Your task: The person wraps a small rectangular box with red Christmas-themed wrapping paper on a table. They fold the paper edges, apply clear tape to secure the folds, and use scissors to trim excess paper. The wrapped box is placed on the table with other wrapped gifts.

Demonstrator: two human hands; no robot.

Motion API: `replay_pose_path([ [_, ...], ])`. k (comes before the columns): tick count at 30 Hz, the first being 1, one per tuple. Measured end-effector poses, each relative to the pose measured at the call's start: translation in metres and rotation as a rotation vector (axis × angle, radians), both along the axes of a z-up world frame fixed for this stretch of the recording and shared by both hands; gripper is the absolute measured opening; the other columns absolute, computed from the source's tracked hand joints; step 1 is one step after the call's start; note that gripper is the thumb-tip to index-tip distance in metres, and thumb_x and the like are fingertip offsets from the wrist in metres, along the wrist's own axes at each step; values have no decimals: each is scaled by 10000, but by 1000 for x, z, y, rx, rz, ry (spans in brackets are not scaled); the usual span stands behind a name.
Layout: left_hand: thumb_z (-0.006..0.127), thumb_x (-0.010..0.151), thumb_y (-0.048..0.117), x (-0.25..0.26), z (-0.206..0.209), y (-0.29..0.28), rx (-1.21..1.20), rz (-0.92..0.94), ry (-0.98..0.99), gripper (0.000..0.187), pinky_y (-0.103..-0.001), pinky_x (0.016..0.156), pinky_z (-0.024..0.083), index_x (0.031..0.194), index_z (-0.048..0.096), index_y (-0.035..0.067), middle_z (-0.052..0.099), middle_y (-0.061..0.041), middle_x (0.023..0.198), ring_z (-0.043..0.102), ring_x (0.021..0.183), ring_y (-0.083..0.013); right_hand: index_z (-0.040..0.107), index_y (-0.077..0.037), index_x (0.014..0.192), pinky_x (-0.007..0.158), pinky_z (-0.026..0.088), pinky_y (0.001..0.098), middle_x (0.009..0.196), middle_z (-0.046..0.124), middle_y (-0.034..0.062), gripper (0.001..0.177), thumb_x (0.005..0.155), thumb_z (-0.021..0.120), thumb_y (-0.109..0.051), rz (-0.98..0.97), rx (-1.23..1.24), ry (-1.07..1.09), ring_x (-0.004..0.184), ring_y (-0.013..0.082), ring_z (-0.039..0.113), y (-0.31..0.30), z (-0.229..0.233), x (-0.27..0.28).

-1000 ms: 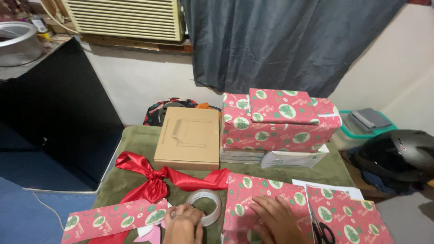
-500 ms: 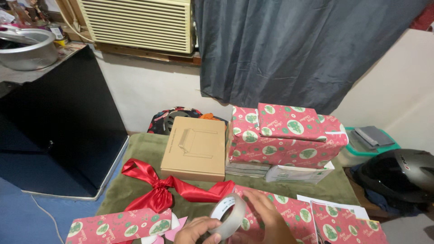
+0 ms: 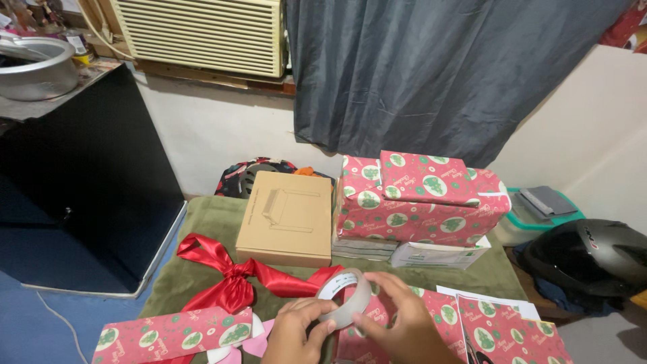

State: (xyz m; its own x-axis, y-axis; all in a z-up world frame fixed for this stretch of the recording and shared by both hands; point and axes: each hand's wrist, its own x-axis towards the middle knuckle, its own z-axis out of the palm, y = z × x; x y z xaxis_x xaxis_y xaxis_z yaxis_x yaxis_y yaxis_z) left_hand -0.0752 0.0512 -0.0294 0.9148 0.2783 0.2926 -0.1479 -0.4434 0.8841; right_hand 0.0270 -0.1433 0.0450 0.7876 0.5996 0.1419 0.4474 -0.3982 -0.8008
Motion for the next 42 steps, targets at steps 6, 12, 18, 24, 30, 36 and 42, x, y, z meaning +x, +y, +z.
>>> replay_pose_path([
  [6,759,779,100,2,16,-2,82,6,-54,222,-437,1006,437,998,761,64,784,-111,1006,698,1060,-309,678,-40,1188,850,546,294,1063,704,55,591,672,927,-187,-32,-3,0,948,148,650,-2,5,9],
  [12,747,801,90,5,29,-8,86,32,-48,204,-441,1011,428,1001,766,56,775,-113,1037,667,1094,-315,595,-68,1332,895,540,303,1027,674,53,745,674,923,-185,40,63,71,953,151,643,-5,5,26],
  [18,710,798,31,9,35,-15,-9,-10,-80,202,-393,901,544,995,752,19,768,-144,986,725,1002,-322,565,-121,1457,916,533,320,1132,630,63,770,753,870,-194,127,-56,119,1033,171,630,-13,-1,33],
  [24,702,802,19,14,36,-13,58,-4,-66,207,-406,881,540,1001,750,-4,759,-193,990,710,986,-370,543,-129,1449,903,519,319,1118,619,61,706,811,829,-228,151,-138,80,997,181,617,-12,-11,41],
  [30,707,811,31,18,34,-11,74,13,-76,227,-420,862,548,1030,751,-13,748,-219,1008,710,986,-398,539,-131,1497,874,507,334,1067,575,118,710,845,797,-247,126,-151,107,962,218,581,-13,-20,43],
  [36,700,826,32,34,41,-9,91,63,-115,195,-416,843,552,1009,741,-23,736,-220,990,711,944,-389,571,-57,1411,999,507,337,1283,678,121,705,777,855,-173,93,97,-40,1197,221,653,1,-9,57],
  [42,706,817,16,41,55,-10,93,74,-139,182,-422,824,546,995,740,-9,743,-200,975,705,944,-388,649,-56,1310,930,550,319,1150,748,97,654,710,887,-162,-55,15,-111,1063,173,717,4,9,56],
])
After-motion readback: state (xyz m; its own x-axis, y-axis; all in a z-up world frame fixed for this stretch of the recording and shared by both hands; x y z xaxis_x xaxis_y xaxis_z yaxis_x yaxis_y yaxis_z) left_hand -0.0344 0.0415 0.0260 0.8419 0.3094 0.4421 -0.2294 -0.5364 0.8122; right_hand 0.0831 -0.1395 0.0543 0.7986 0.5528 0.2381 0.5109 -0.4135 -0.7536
